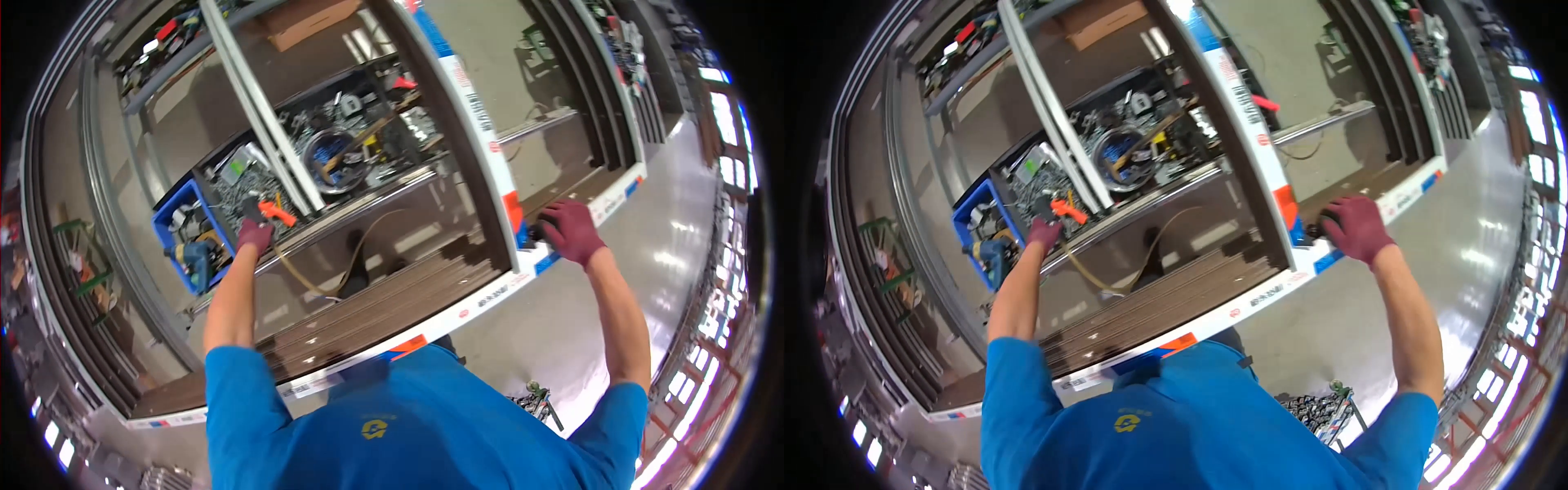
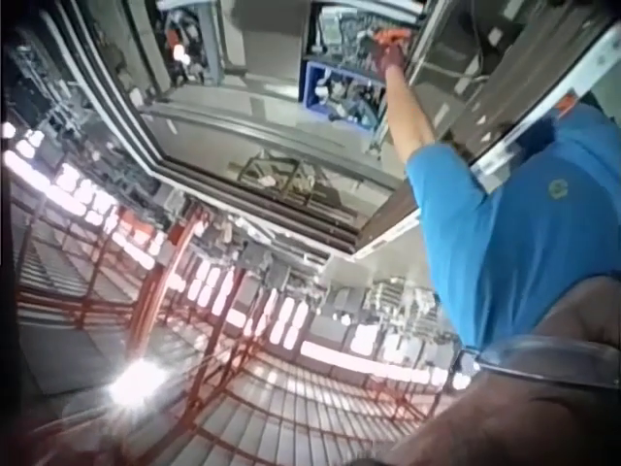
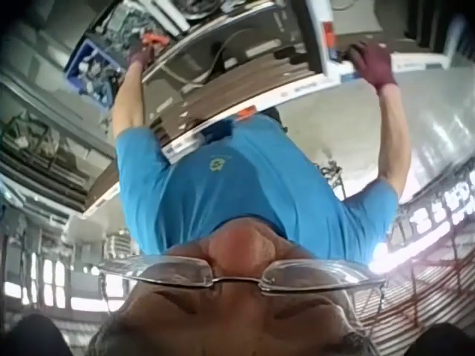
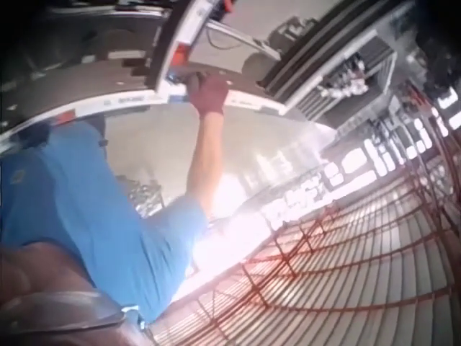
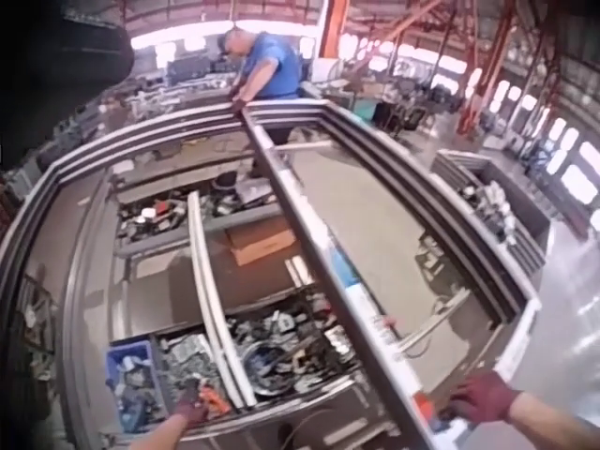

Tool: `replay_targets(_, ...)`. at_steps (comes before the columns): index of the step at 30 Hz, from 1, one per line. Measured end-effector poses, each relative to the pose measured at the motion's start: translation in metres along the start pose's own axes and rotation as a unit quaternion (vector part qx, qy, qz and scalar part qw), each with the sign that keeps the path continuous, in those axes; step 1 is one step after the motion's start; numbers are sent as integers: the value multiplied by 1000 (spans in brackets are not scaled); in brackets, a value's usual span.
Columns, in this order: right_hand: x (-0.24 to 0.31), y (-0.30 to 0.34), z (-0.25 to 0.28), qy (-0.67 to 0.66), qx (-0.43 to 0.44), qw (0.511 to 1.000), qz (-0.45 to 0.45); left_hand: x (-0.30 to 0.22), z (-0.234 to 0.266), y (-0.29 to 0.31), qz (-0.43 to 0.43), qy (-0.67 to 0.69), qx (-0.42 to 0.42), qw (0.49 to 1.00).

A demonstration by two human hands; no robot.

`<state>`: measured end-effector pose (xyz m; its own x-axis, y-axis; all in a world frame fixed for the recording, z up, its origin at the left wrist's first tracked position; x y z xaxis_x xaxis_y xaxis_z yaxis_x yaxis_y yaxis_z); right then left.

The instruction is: Assemble a large industrial metal frame by positioning struts and securing them with a power drill and hammer.

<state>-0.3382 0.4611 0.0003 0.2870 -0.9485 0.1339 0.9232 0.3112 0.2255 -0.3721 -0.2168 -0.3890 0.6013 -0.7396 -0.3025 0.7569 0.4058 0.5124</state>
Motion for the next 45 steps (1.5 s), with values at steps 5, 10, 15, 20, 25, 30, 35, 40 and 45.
replay_targets(5, -9, -1, -4, -1, 17, 1000, -19, -59, 73, 127, -177, -11, 96, 979)
replay_targets(10, -6, -10, 8, 2, 80, 996, -36, -145, 168, 339, -288, 107, 122, 944)
replay_targets(15, -5, -20, 7, 5, 115, 993, -4, -198, 153, 447, -357, 110, -46, 926)
replay_targets(20, -15, -21, -6, 31, 131, 991, 28, -252, 111, 483, -394, 137, -186, 890)
replay_targets(25, -25, -17, -12, 20, 113, 993, 26, -344, 66, 489, -485, 131, -255, 826)
replay_targets(30, -35, -23, -28, -25, 124, 991, 46, -419, 6, 491, -630, -15, -230, 741)
replay_targets(35, -20, -23, -16, -26, 126, 991, 28, -452, -14, 492, -557, -35, -212, 802)
replay_targets(40, -24, -31, -17, -44, 130, 990, 37, -457, -20, 479, -547, -59, -239, 800)
replay_targets(45, -29, -34, -22, -56, 122, 991, 14, -463, -15, 483, -527, -81, -202, 822)
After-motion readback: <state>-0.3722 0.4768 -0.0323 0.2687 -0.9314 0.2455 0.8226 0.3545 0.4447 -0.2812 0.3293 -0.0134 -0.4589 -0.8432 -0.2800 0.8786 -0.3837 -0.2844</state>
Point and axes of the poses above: each hand's wrist, its own y-axis away from the middle knuckle, its own z-axis out of the back of the hand, x = y × z, the point moved 2 cm from there along -y, towards the middle knuckle, and after that the axes turned 14 degrees about -x, right-handed, at the moved point
